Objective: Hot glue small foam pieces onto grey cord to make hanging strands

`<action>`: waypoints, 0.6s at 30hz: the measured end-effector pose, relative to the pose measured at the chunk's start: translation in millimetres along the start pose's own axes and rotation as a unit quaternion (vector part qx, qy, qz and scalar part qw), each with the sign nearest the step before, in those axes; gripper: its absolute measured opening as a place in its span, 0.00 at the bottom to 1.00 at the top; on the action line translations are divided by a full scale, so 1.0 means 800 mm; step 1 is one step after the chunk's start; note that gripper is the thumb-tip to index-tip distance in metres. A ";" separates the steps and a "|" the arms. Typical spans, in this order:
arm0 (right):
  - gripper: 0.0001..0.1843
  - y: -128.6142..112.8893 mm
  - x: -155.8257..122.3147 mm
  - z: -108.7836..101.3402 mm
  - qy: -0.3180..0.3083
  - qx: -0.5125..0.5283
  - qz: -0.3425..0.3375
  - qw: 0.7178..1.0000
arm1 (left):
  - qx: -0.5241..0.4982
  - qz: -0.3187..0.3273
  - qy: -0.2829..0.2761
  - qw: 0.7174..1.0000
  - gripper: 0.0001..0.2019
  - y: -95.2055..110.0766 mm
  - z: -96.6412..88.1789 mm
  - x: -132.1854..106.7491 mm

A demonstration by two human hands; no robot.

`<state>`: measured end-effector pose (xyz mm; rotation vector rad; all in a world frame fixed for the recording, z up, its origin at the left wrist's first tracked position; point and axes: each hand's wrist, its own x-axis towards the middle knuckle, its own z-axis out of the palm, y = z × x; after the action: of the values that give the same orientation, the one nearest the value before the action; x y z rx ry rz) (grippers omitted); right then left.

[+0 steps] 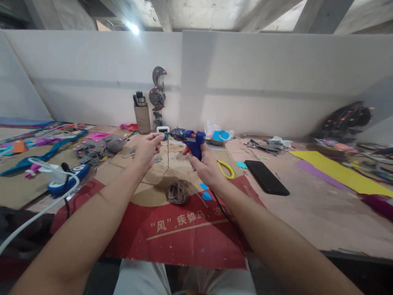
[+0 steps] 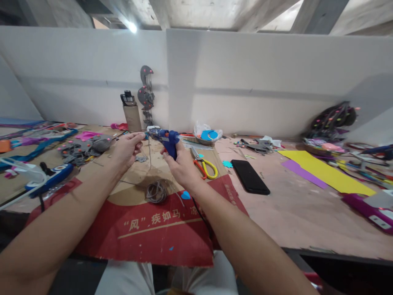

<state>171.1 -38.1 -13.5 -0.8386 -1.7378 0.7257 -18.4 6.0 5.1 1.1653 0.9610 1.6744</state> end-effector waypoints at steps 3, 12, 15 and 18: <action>0.14 0.000 0.001 0.000 0.003 -0.047 0.007 0.999 | 0.002 0.004 -0.004 1.000 0.10 0.000 0.001 -0.001; 0.15 0.008 0.002 0.002 0.011 -0.064 -0.037 0.997 | 0.010 0.004 0.004 1.000 0.11 0.000 0.002 -0.002; 0.14 0.005 0.002 0.002 0.009 -0.074 -0.033 0.997 | 0.014 0.008 0.001 1.000 0.11 -0.002 0.001 0.000; 0.16 0.003 0.001 0.003 0.012 -0.085 -0.023 0.996 | 0.023 0.011 -0.002 1.000 0.10 -0.004 0.000 0.001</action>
<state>169.4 -35.9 -15.5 -0.9160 -1.8106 0.5408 -17.6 7.8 2.8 1.2120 0.9930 1.6743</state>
